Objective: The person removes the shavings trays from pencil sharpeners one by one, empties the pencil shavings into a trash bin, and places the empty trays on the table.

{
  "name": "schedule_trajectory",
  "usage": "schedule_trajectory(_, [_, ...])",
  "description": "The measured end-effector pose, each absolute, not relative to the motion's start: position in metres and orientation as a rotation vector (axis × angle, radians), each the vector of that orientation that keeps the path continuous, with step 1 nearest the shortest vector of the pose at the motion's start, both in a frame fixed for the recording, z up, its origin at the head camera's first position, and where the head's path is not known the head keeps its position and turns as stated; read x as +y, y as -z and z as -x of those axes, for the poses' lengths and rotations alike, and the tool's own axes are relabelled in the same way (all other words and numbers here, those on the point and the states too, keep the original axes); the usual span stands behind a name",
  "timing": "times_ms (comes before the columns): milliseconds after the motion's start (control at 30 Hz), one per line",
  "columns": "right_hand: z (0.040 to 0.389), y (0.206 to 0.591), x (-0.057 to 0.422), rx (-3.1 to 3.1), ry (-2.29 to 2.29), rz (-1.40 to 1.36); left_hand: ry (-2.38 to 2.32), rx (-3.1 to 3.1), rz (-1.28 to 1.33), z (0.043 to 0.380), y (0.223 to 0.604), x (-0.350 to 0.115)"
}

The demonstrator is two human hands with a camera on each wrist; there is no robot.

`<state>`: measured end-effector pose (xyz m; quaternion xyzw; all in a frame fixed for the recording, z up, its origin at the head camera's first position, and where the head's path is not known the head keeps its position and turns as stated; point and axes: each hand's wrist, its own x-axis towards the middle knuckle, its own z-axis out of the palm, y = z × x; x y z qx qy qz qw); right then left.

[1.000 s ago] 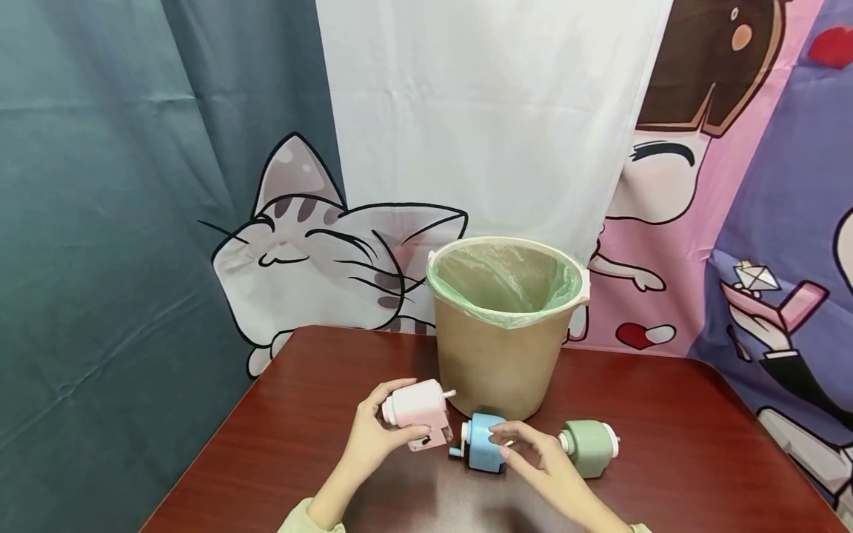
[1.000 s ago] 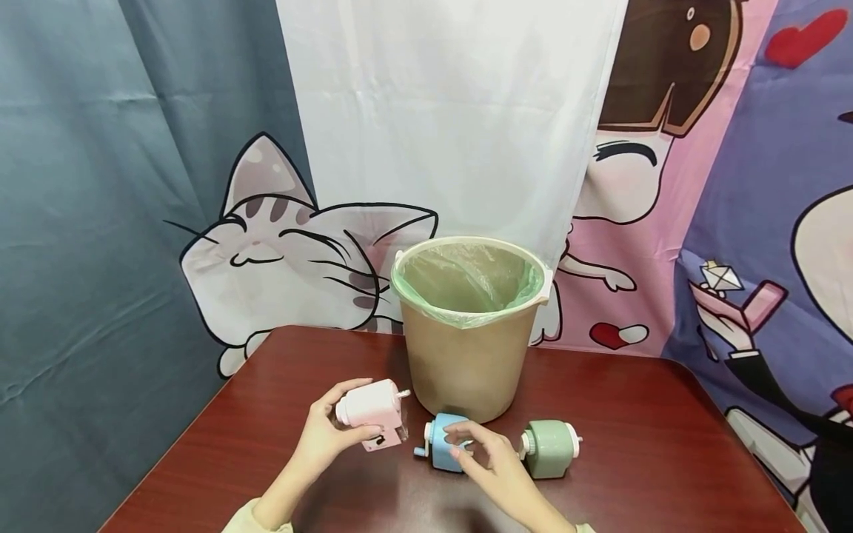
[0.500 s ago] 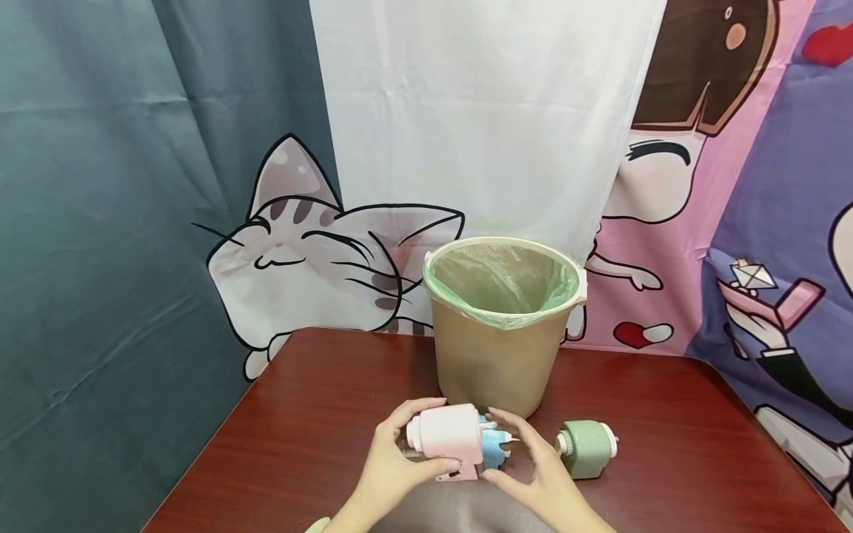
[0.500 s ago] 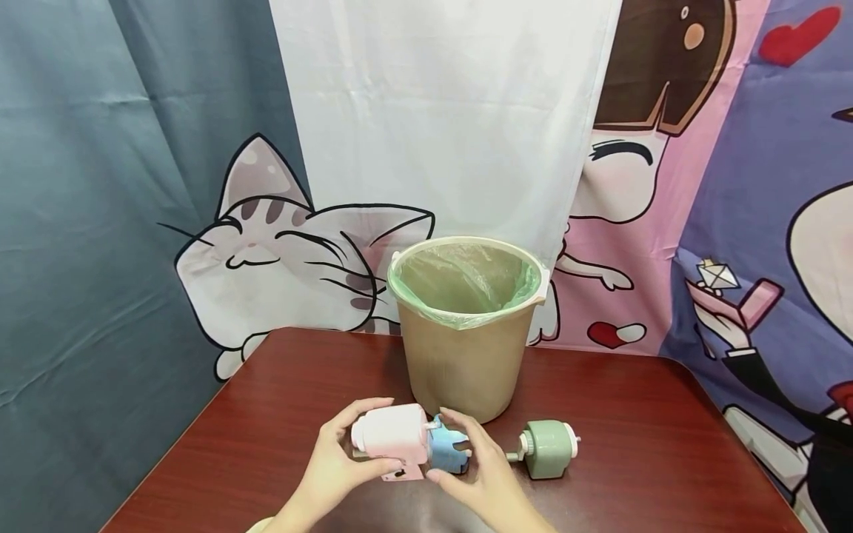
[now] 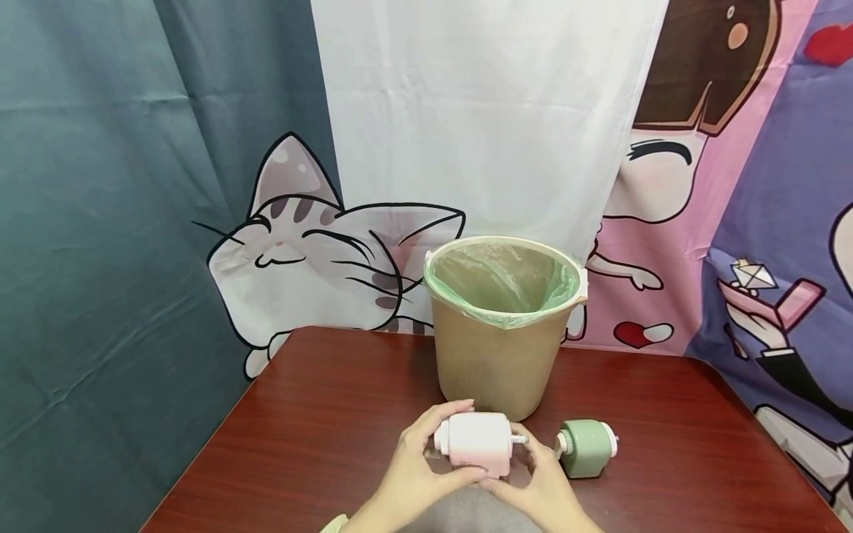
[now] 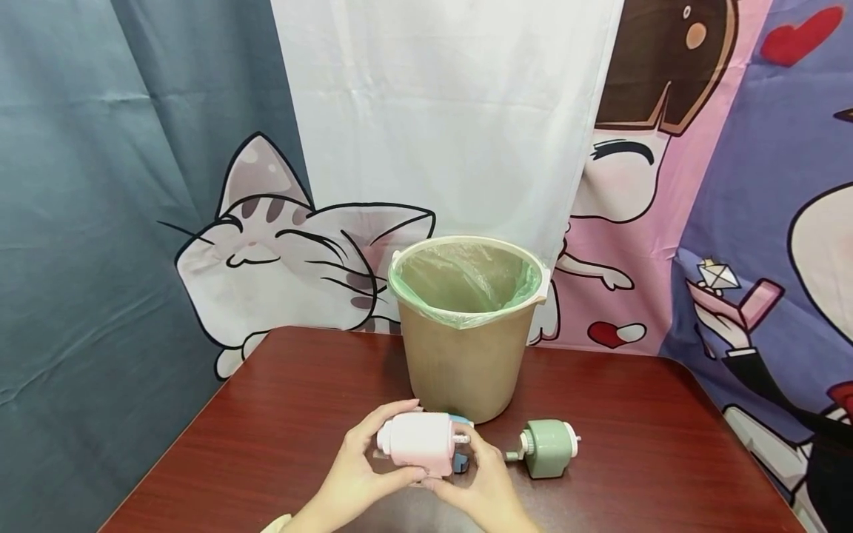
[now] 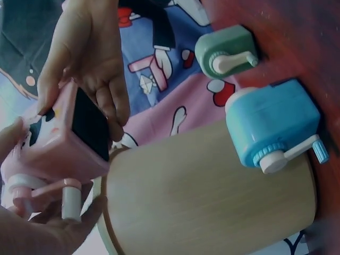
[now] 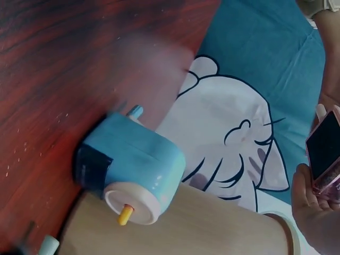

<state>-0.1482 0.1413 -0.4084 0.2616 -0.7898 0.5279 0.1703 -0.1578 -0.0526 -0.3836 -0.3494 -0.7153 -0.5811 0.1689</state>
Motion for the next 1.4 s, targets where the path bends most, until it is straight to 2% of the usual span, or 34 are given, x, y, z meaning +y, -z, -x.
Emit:
schedule_trajectory(133, [0.151,0.404,0.142,-2.266,-1.656,-0.585,1.737,-2.098,0.933,0.167,0.383,-0.053])
schedule_trajectory(300, [0.163,0.395,0.143,-2.223,-1.812,-0.524,1.837,-2.122,0.865,0.187,0.383,-0.052])
schedule_trajectory(500, [0.18,0.382,0.141,-2.216,-1.825,-0.414,1.888,-2.156,0.928,0.208,0.371,-0.044])
schedule_trajectory(700, [0.185,0.377,0.138,-2.234,-1.852,-0.57,1.966,-2.178,0.828,0.21,0.365,-0.043])
schedule_trajectory(1000, [0.188,0.37,0.15,-2.318,-1.875,-0.635,2.062,-2.121,0.669,0.205,0.364,-0.038])
schedule_trajectory(1400, [0.187,0.364,0.157,-2.293,-1.897,-0.828,2.044,-2.154,0.774,0.204,0.36,-0.046])
